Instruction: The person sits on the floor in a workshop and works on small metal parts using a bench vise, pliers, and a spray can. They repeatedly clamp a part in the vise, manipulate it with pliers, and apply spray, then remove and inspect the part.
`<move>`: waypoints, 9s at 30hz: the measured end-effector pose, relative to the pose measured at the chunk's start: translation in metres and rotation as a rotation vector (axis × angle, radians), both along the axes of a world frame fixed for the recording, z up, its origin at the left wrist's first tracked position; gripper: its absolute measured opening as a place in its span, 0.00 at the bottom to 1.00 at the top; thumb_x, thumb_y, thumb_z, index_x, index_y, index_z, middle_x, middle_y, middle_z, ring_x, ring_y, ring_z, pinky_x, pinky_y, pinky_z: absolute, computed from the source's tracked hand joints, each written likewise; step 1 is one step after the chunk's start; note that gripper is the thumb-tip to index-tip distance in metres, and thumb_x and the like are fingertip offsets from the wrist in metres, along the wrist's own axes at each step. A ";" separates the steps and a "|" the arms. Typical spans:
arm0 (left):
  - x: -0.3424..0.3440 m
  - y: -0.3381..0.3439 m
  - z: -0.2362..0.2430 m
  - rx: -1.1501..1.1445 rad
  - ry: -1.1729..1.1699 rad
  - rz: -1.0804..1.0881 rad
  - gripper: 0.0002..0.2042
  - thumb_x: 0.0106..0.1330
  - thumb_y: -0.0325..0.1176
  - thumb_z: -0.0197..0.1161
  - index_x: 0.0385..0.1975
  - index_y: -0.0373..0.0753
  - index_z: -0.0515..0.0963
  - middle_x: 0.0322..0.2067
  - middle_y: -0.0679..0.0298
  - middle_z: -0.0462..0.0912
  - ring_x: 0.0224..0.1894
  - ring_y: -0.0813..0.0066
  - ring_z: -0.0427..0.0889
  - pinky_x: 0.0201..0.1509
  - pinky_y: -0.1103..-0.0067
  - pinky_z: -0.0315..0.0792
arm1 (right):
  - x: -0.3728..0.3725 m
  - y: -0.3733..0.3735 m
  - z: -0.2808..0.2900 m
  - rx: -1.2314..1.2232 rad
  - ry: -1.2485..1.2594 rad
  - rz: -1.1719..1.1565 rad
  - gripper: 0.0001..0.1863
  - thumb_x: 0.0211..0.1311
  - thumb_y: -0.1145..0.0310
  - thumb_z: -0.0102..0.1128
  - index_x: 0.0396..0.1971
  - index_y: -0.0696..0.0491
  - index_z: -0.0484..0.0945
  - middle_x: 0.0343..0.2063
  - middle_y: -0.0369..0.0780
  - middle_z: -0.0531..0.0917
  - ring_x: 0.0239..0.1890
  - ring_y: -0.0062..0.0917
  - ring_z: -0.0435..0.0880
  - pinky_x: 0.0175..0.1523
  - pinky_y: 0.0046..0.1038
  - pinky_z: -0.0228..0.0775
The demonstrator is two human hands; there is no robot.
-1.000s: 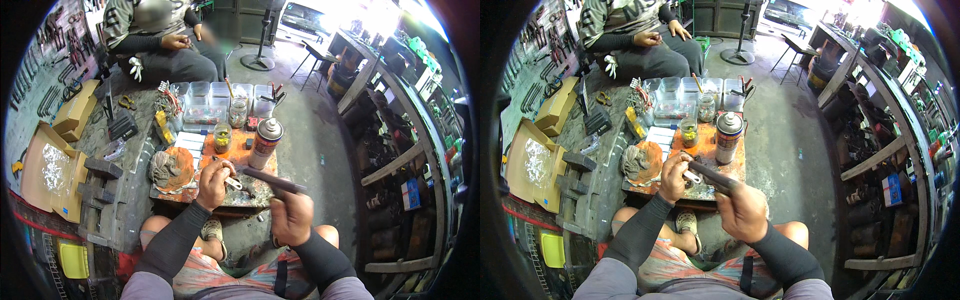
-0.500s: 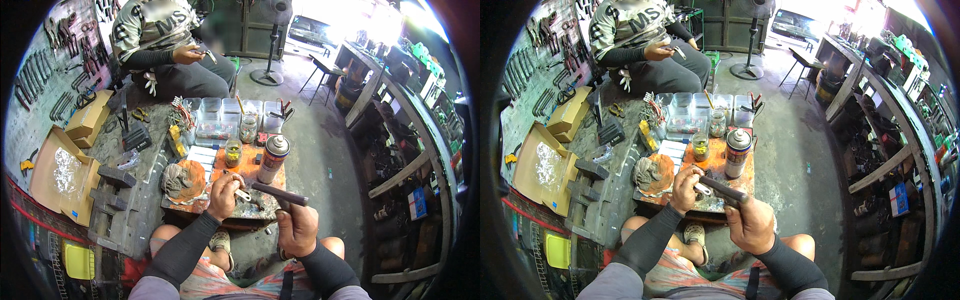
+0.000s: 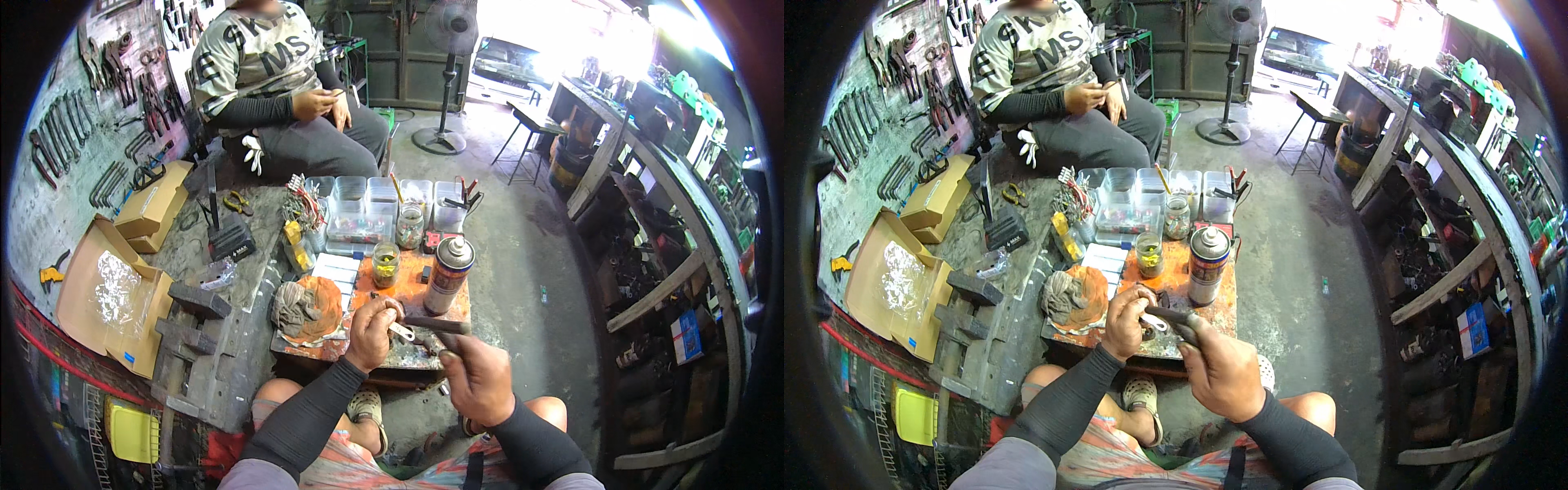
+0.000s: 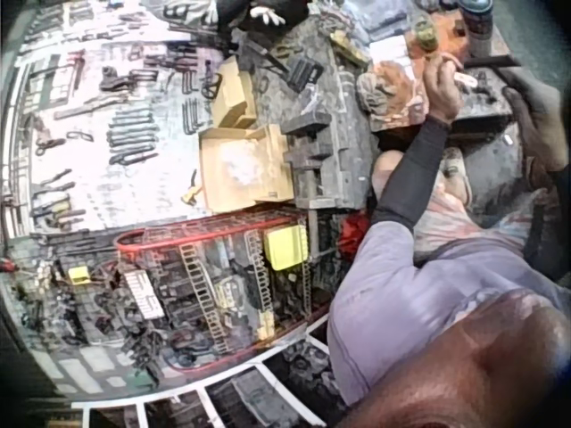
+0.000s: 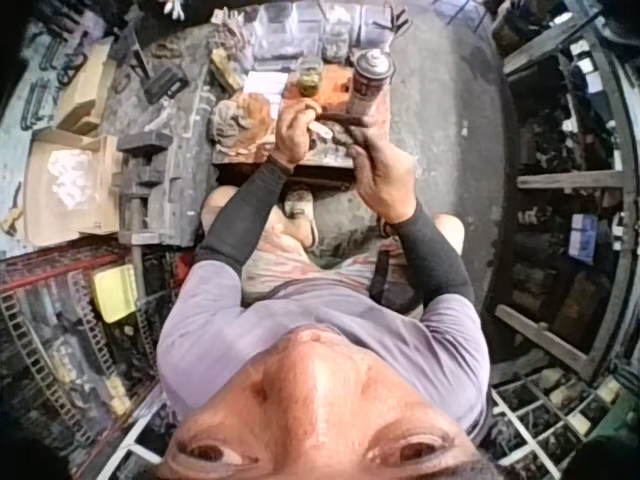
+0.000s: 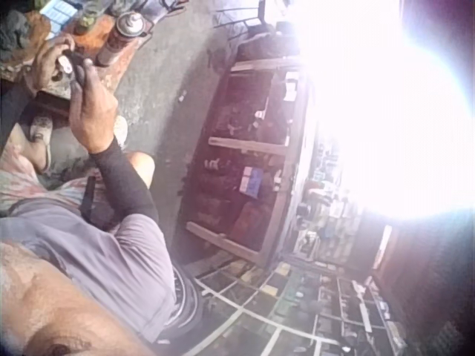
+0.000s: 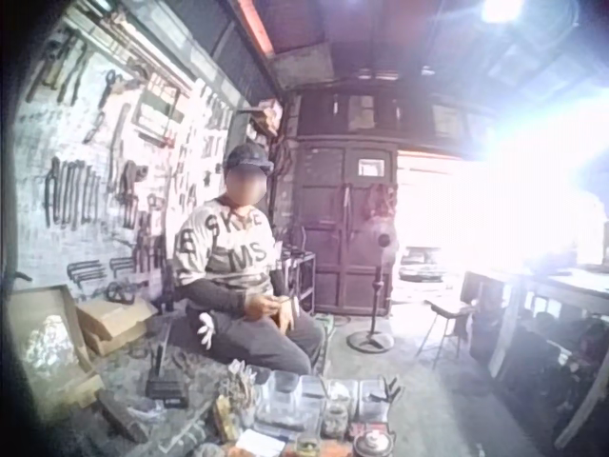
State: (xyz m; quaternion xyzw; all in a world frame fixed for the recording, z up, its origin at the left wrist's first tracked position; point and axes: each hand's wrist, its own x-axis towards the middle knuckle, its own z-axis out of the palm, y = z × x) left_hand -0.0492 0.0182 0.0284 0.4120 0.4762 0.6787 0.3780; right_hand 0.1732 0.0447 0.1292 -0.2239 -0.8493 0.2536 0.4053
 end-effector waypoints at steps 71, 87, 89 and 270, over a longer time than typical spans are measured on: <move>0.007 0.004 -0.020 0.090 0.052 0.014 0.21 0.85 0.31 0.59 0.74 0.38 0.71 0.44 0.66 0.84 0.31 0.86 0.76 0.35 0.83 0.75 | 0.016 0.020 -0.011 -0.210 -0.068 -0.095 0.17 0.68 0.70 0.70 0.54 0.57 0.82 0.36 0.51 0.90 0.39 0.50 0.92 0.44 0.44 0.84; 0.019 0.003 -0.027 0.084 0.110 0.148 0.13 0.87 0.32 0.56 0.64 0.37 0.75 0.43 0.64 0.84 0.33 0.84 0.77 0.40 0.81 0.79 | 0.012 0.019 -0.012 -0.215 -0.099 -0.088 0.18 0.68 0.71 0.70 0.55 0.58 0.81 0.39 0.52 0.89 0.41 0.50 0.91 0.46 0.44 0.84; 0.005 0.003 -0.048 -0.096 0.055 0.141 0.09 0.88 0.34 0.54 0.57 0.38 0.75 0.38 0.66 0.83 0.30 0.84 0.76 0.35 0.82 0.76 | 0.010 0.020 -0.013 -0.202 -0.087 -0.080 0.18 0.68 0.71 0.70 0.55 0.59 0.81 0.39 0.52 0.89 0.41 0.50 0.91 0.46 0.44 0.84; 0.072 0.044 -0.009 -0.041 -0.335 -0.030 0.15 0.85 0.41 0.46 0.41 0.37 0.74 0.19 0.71 0.62 0.20 0.81 0.59 0.26 0.76 0.61 | 0.098 -0.007 -0.036 -0.223 0.062 -0.169 0.11 0.70 0.72 0.70 0.47 0.60 0.85 0.26 0.49 0.85 0.29 0.42 0.87 0.38 0.37 0.78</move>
